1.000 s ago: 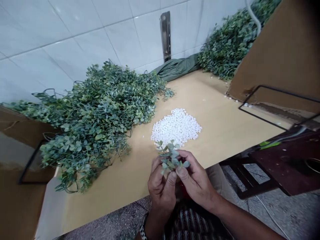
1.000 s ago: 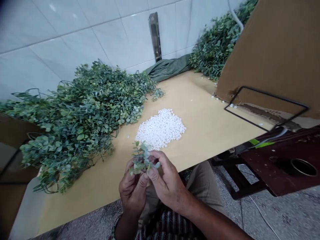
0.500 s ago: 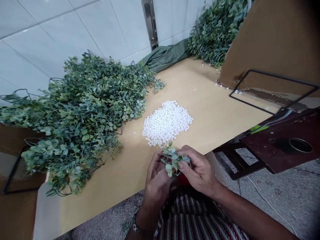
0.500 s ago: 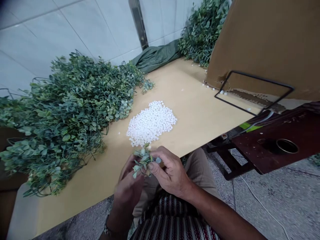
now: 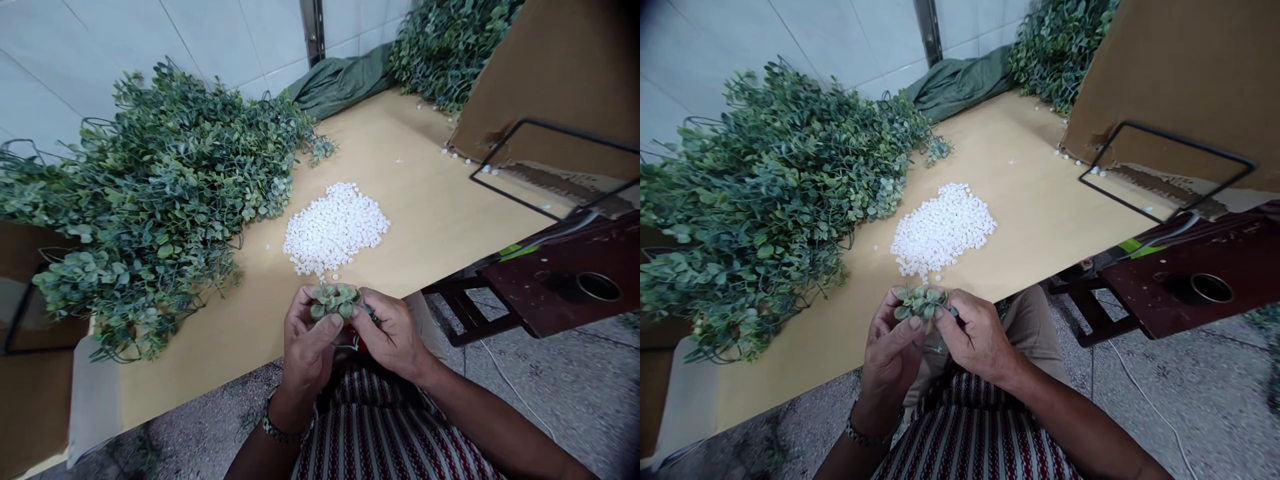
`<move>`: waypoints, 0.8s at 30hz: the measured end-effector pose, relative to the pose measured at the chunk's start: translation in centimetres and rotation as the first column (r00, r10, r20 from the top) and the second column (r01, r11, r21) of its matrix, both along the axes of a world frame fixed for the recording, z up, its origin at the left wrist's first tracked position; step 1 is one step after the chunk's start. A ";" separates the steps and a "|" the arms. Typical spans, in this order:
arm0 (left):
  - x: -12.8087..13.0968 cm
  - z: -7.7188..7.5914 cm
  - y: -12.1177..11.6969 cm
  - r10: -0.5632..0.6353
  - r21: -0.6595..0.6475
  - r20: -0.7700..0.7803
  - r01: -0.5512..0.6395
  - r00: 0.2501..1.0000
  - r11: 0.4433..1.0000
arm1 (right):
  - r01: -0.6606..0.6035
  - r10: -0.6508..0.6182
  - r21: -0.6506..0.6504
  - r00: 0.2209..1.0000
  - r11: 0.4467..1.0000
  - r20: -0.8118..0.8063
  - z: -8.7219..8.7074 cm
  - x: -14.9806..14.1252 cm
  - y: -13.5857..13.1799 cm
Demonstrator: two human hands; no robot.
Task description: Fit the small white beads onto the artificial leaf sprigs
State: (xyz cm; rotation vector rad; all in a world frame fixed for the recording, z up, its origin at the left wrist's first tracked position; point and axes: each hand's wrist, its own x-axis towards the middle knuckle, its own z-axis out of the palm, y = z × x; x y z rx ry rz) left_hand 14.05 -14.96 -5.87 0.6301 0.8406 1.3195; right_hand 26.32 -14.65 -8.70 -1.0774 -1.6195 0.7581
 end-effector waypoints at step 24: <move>-1.1 -0.3 1.0 0.244 0.053 -0.086 -0.240 0.966 0.969 | -0.161 0.010 0.306 0.898 0.938 0.441 0.5 0.4 0.9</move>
